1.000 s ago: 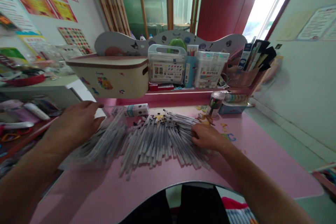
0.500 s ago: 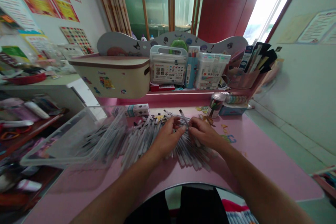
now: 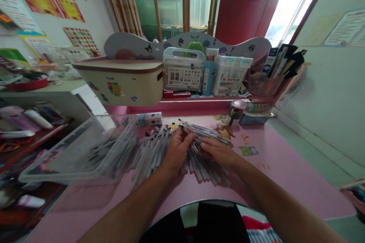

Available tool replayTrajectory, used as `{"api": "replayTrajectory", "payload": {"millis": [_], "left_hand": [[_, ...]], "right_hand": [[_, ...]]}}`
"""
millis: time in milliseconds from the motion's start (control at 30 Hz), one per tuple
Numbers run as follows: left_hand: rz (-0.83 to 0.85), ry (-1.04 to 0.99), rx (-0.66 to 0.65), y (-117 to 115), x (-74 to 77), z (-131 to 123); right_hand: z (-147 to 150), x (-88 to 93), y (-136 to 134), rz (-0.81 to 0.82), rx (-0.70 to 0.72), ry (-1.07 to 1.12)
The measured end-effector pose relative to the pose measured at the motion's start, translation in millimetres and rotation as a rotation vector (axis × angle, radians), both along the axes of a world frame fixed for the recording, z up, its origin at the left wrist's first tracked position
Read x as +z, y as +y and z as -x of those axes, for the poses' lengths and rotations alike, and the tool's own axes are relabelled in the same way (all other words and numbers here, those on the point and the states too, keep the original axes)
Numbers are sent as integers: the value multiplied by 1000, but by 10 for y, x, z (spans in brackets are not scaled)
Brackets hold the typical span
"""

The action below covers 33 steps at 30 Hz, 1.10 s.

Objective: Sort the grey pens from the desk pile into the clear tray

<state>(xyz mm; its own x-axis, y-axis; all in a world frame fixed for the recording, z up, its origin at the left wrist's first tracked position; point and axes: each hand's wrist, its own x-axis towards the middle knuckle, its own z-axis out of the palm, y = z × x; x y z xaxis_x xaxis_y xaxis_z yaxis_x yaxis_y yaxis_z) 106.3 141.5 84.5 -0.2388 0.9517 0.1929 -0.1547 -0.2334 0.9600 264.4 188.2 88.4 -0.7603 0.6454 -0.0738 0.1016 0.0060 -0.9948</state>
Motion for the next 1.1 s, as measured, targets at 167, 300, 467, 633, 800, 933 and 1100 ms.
{"api": "replayTrajectory", "payload": {"millis": [167,300,467,633,800,933,1100], "left_hand": [[-9,-47,-39,21,-15,28],[-6,-52,-52,18,1,53],[6,-88,-77,9,31,47],[-7,-121,-115,7,45,57],[-11,-101,-114,15,53,87],[6,-166,-22,39,33,140],[155,-275,-192,11,19,185]], "right_hand": [[1,24,-17,-33,-10,10],[2,27,-31,-14,-28,20],[-10,1,-17,136,-6,58],[-24,-24,2,167,-10,48],[1,-30,-13,98,-45,23],[-22,-34,61,29,-185,-26],[-41,-52,182,58,-381,42]]}}
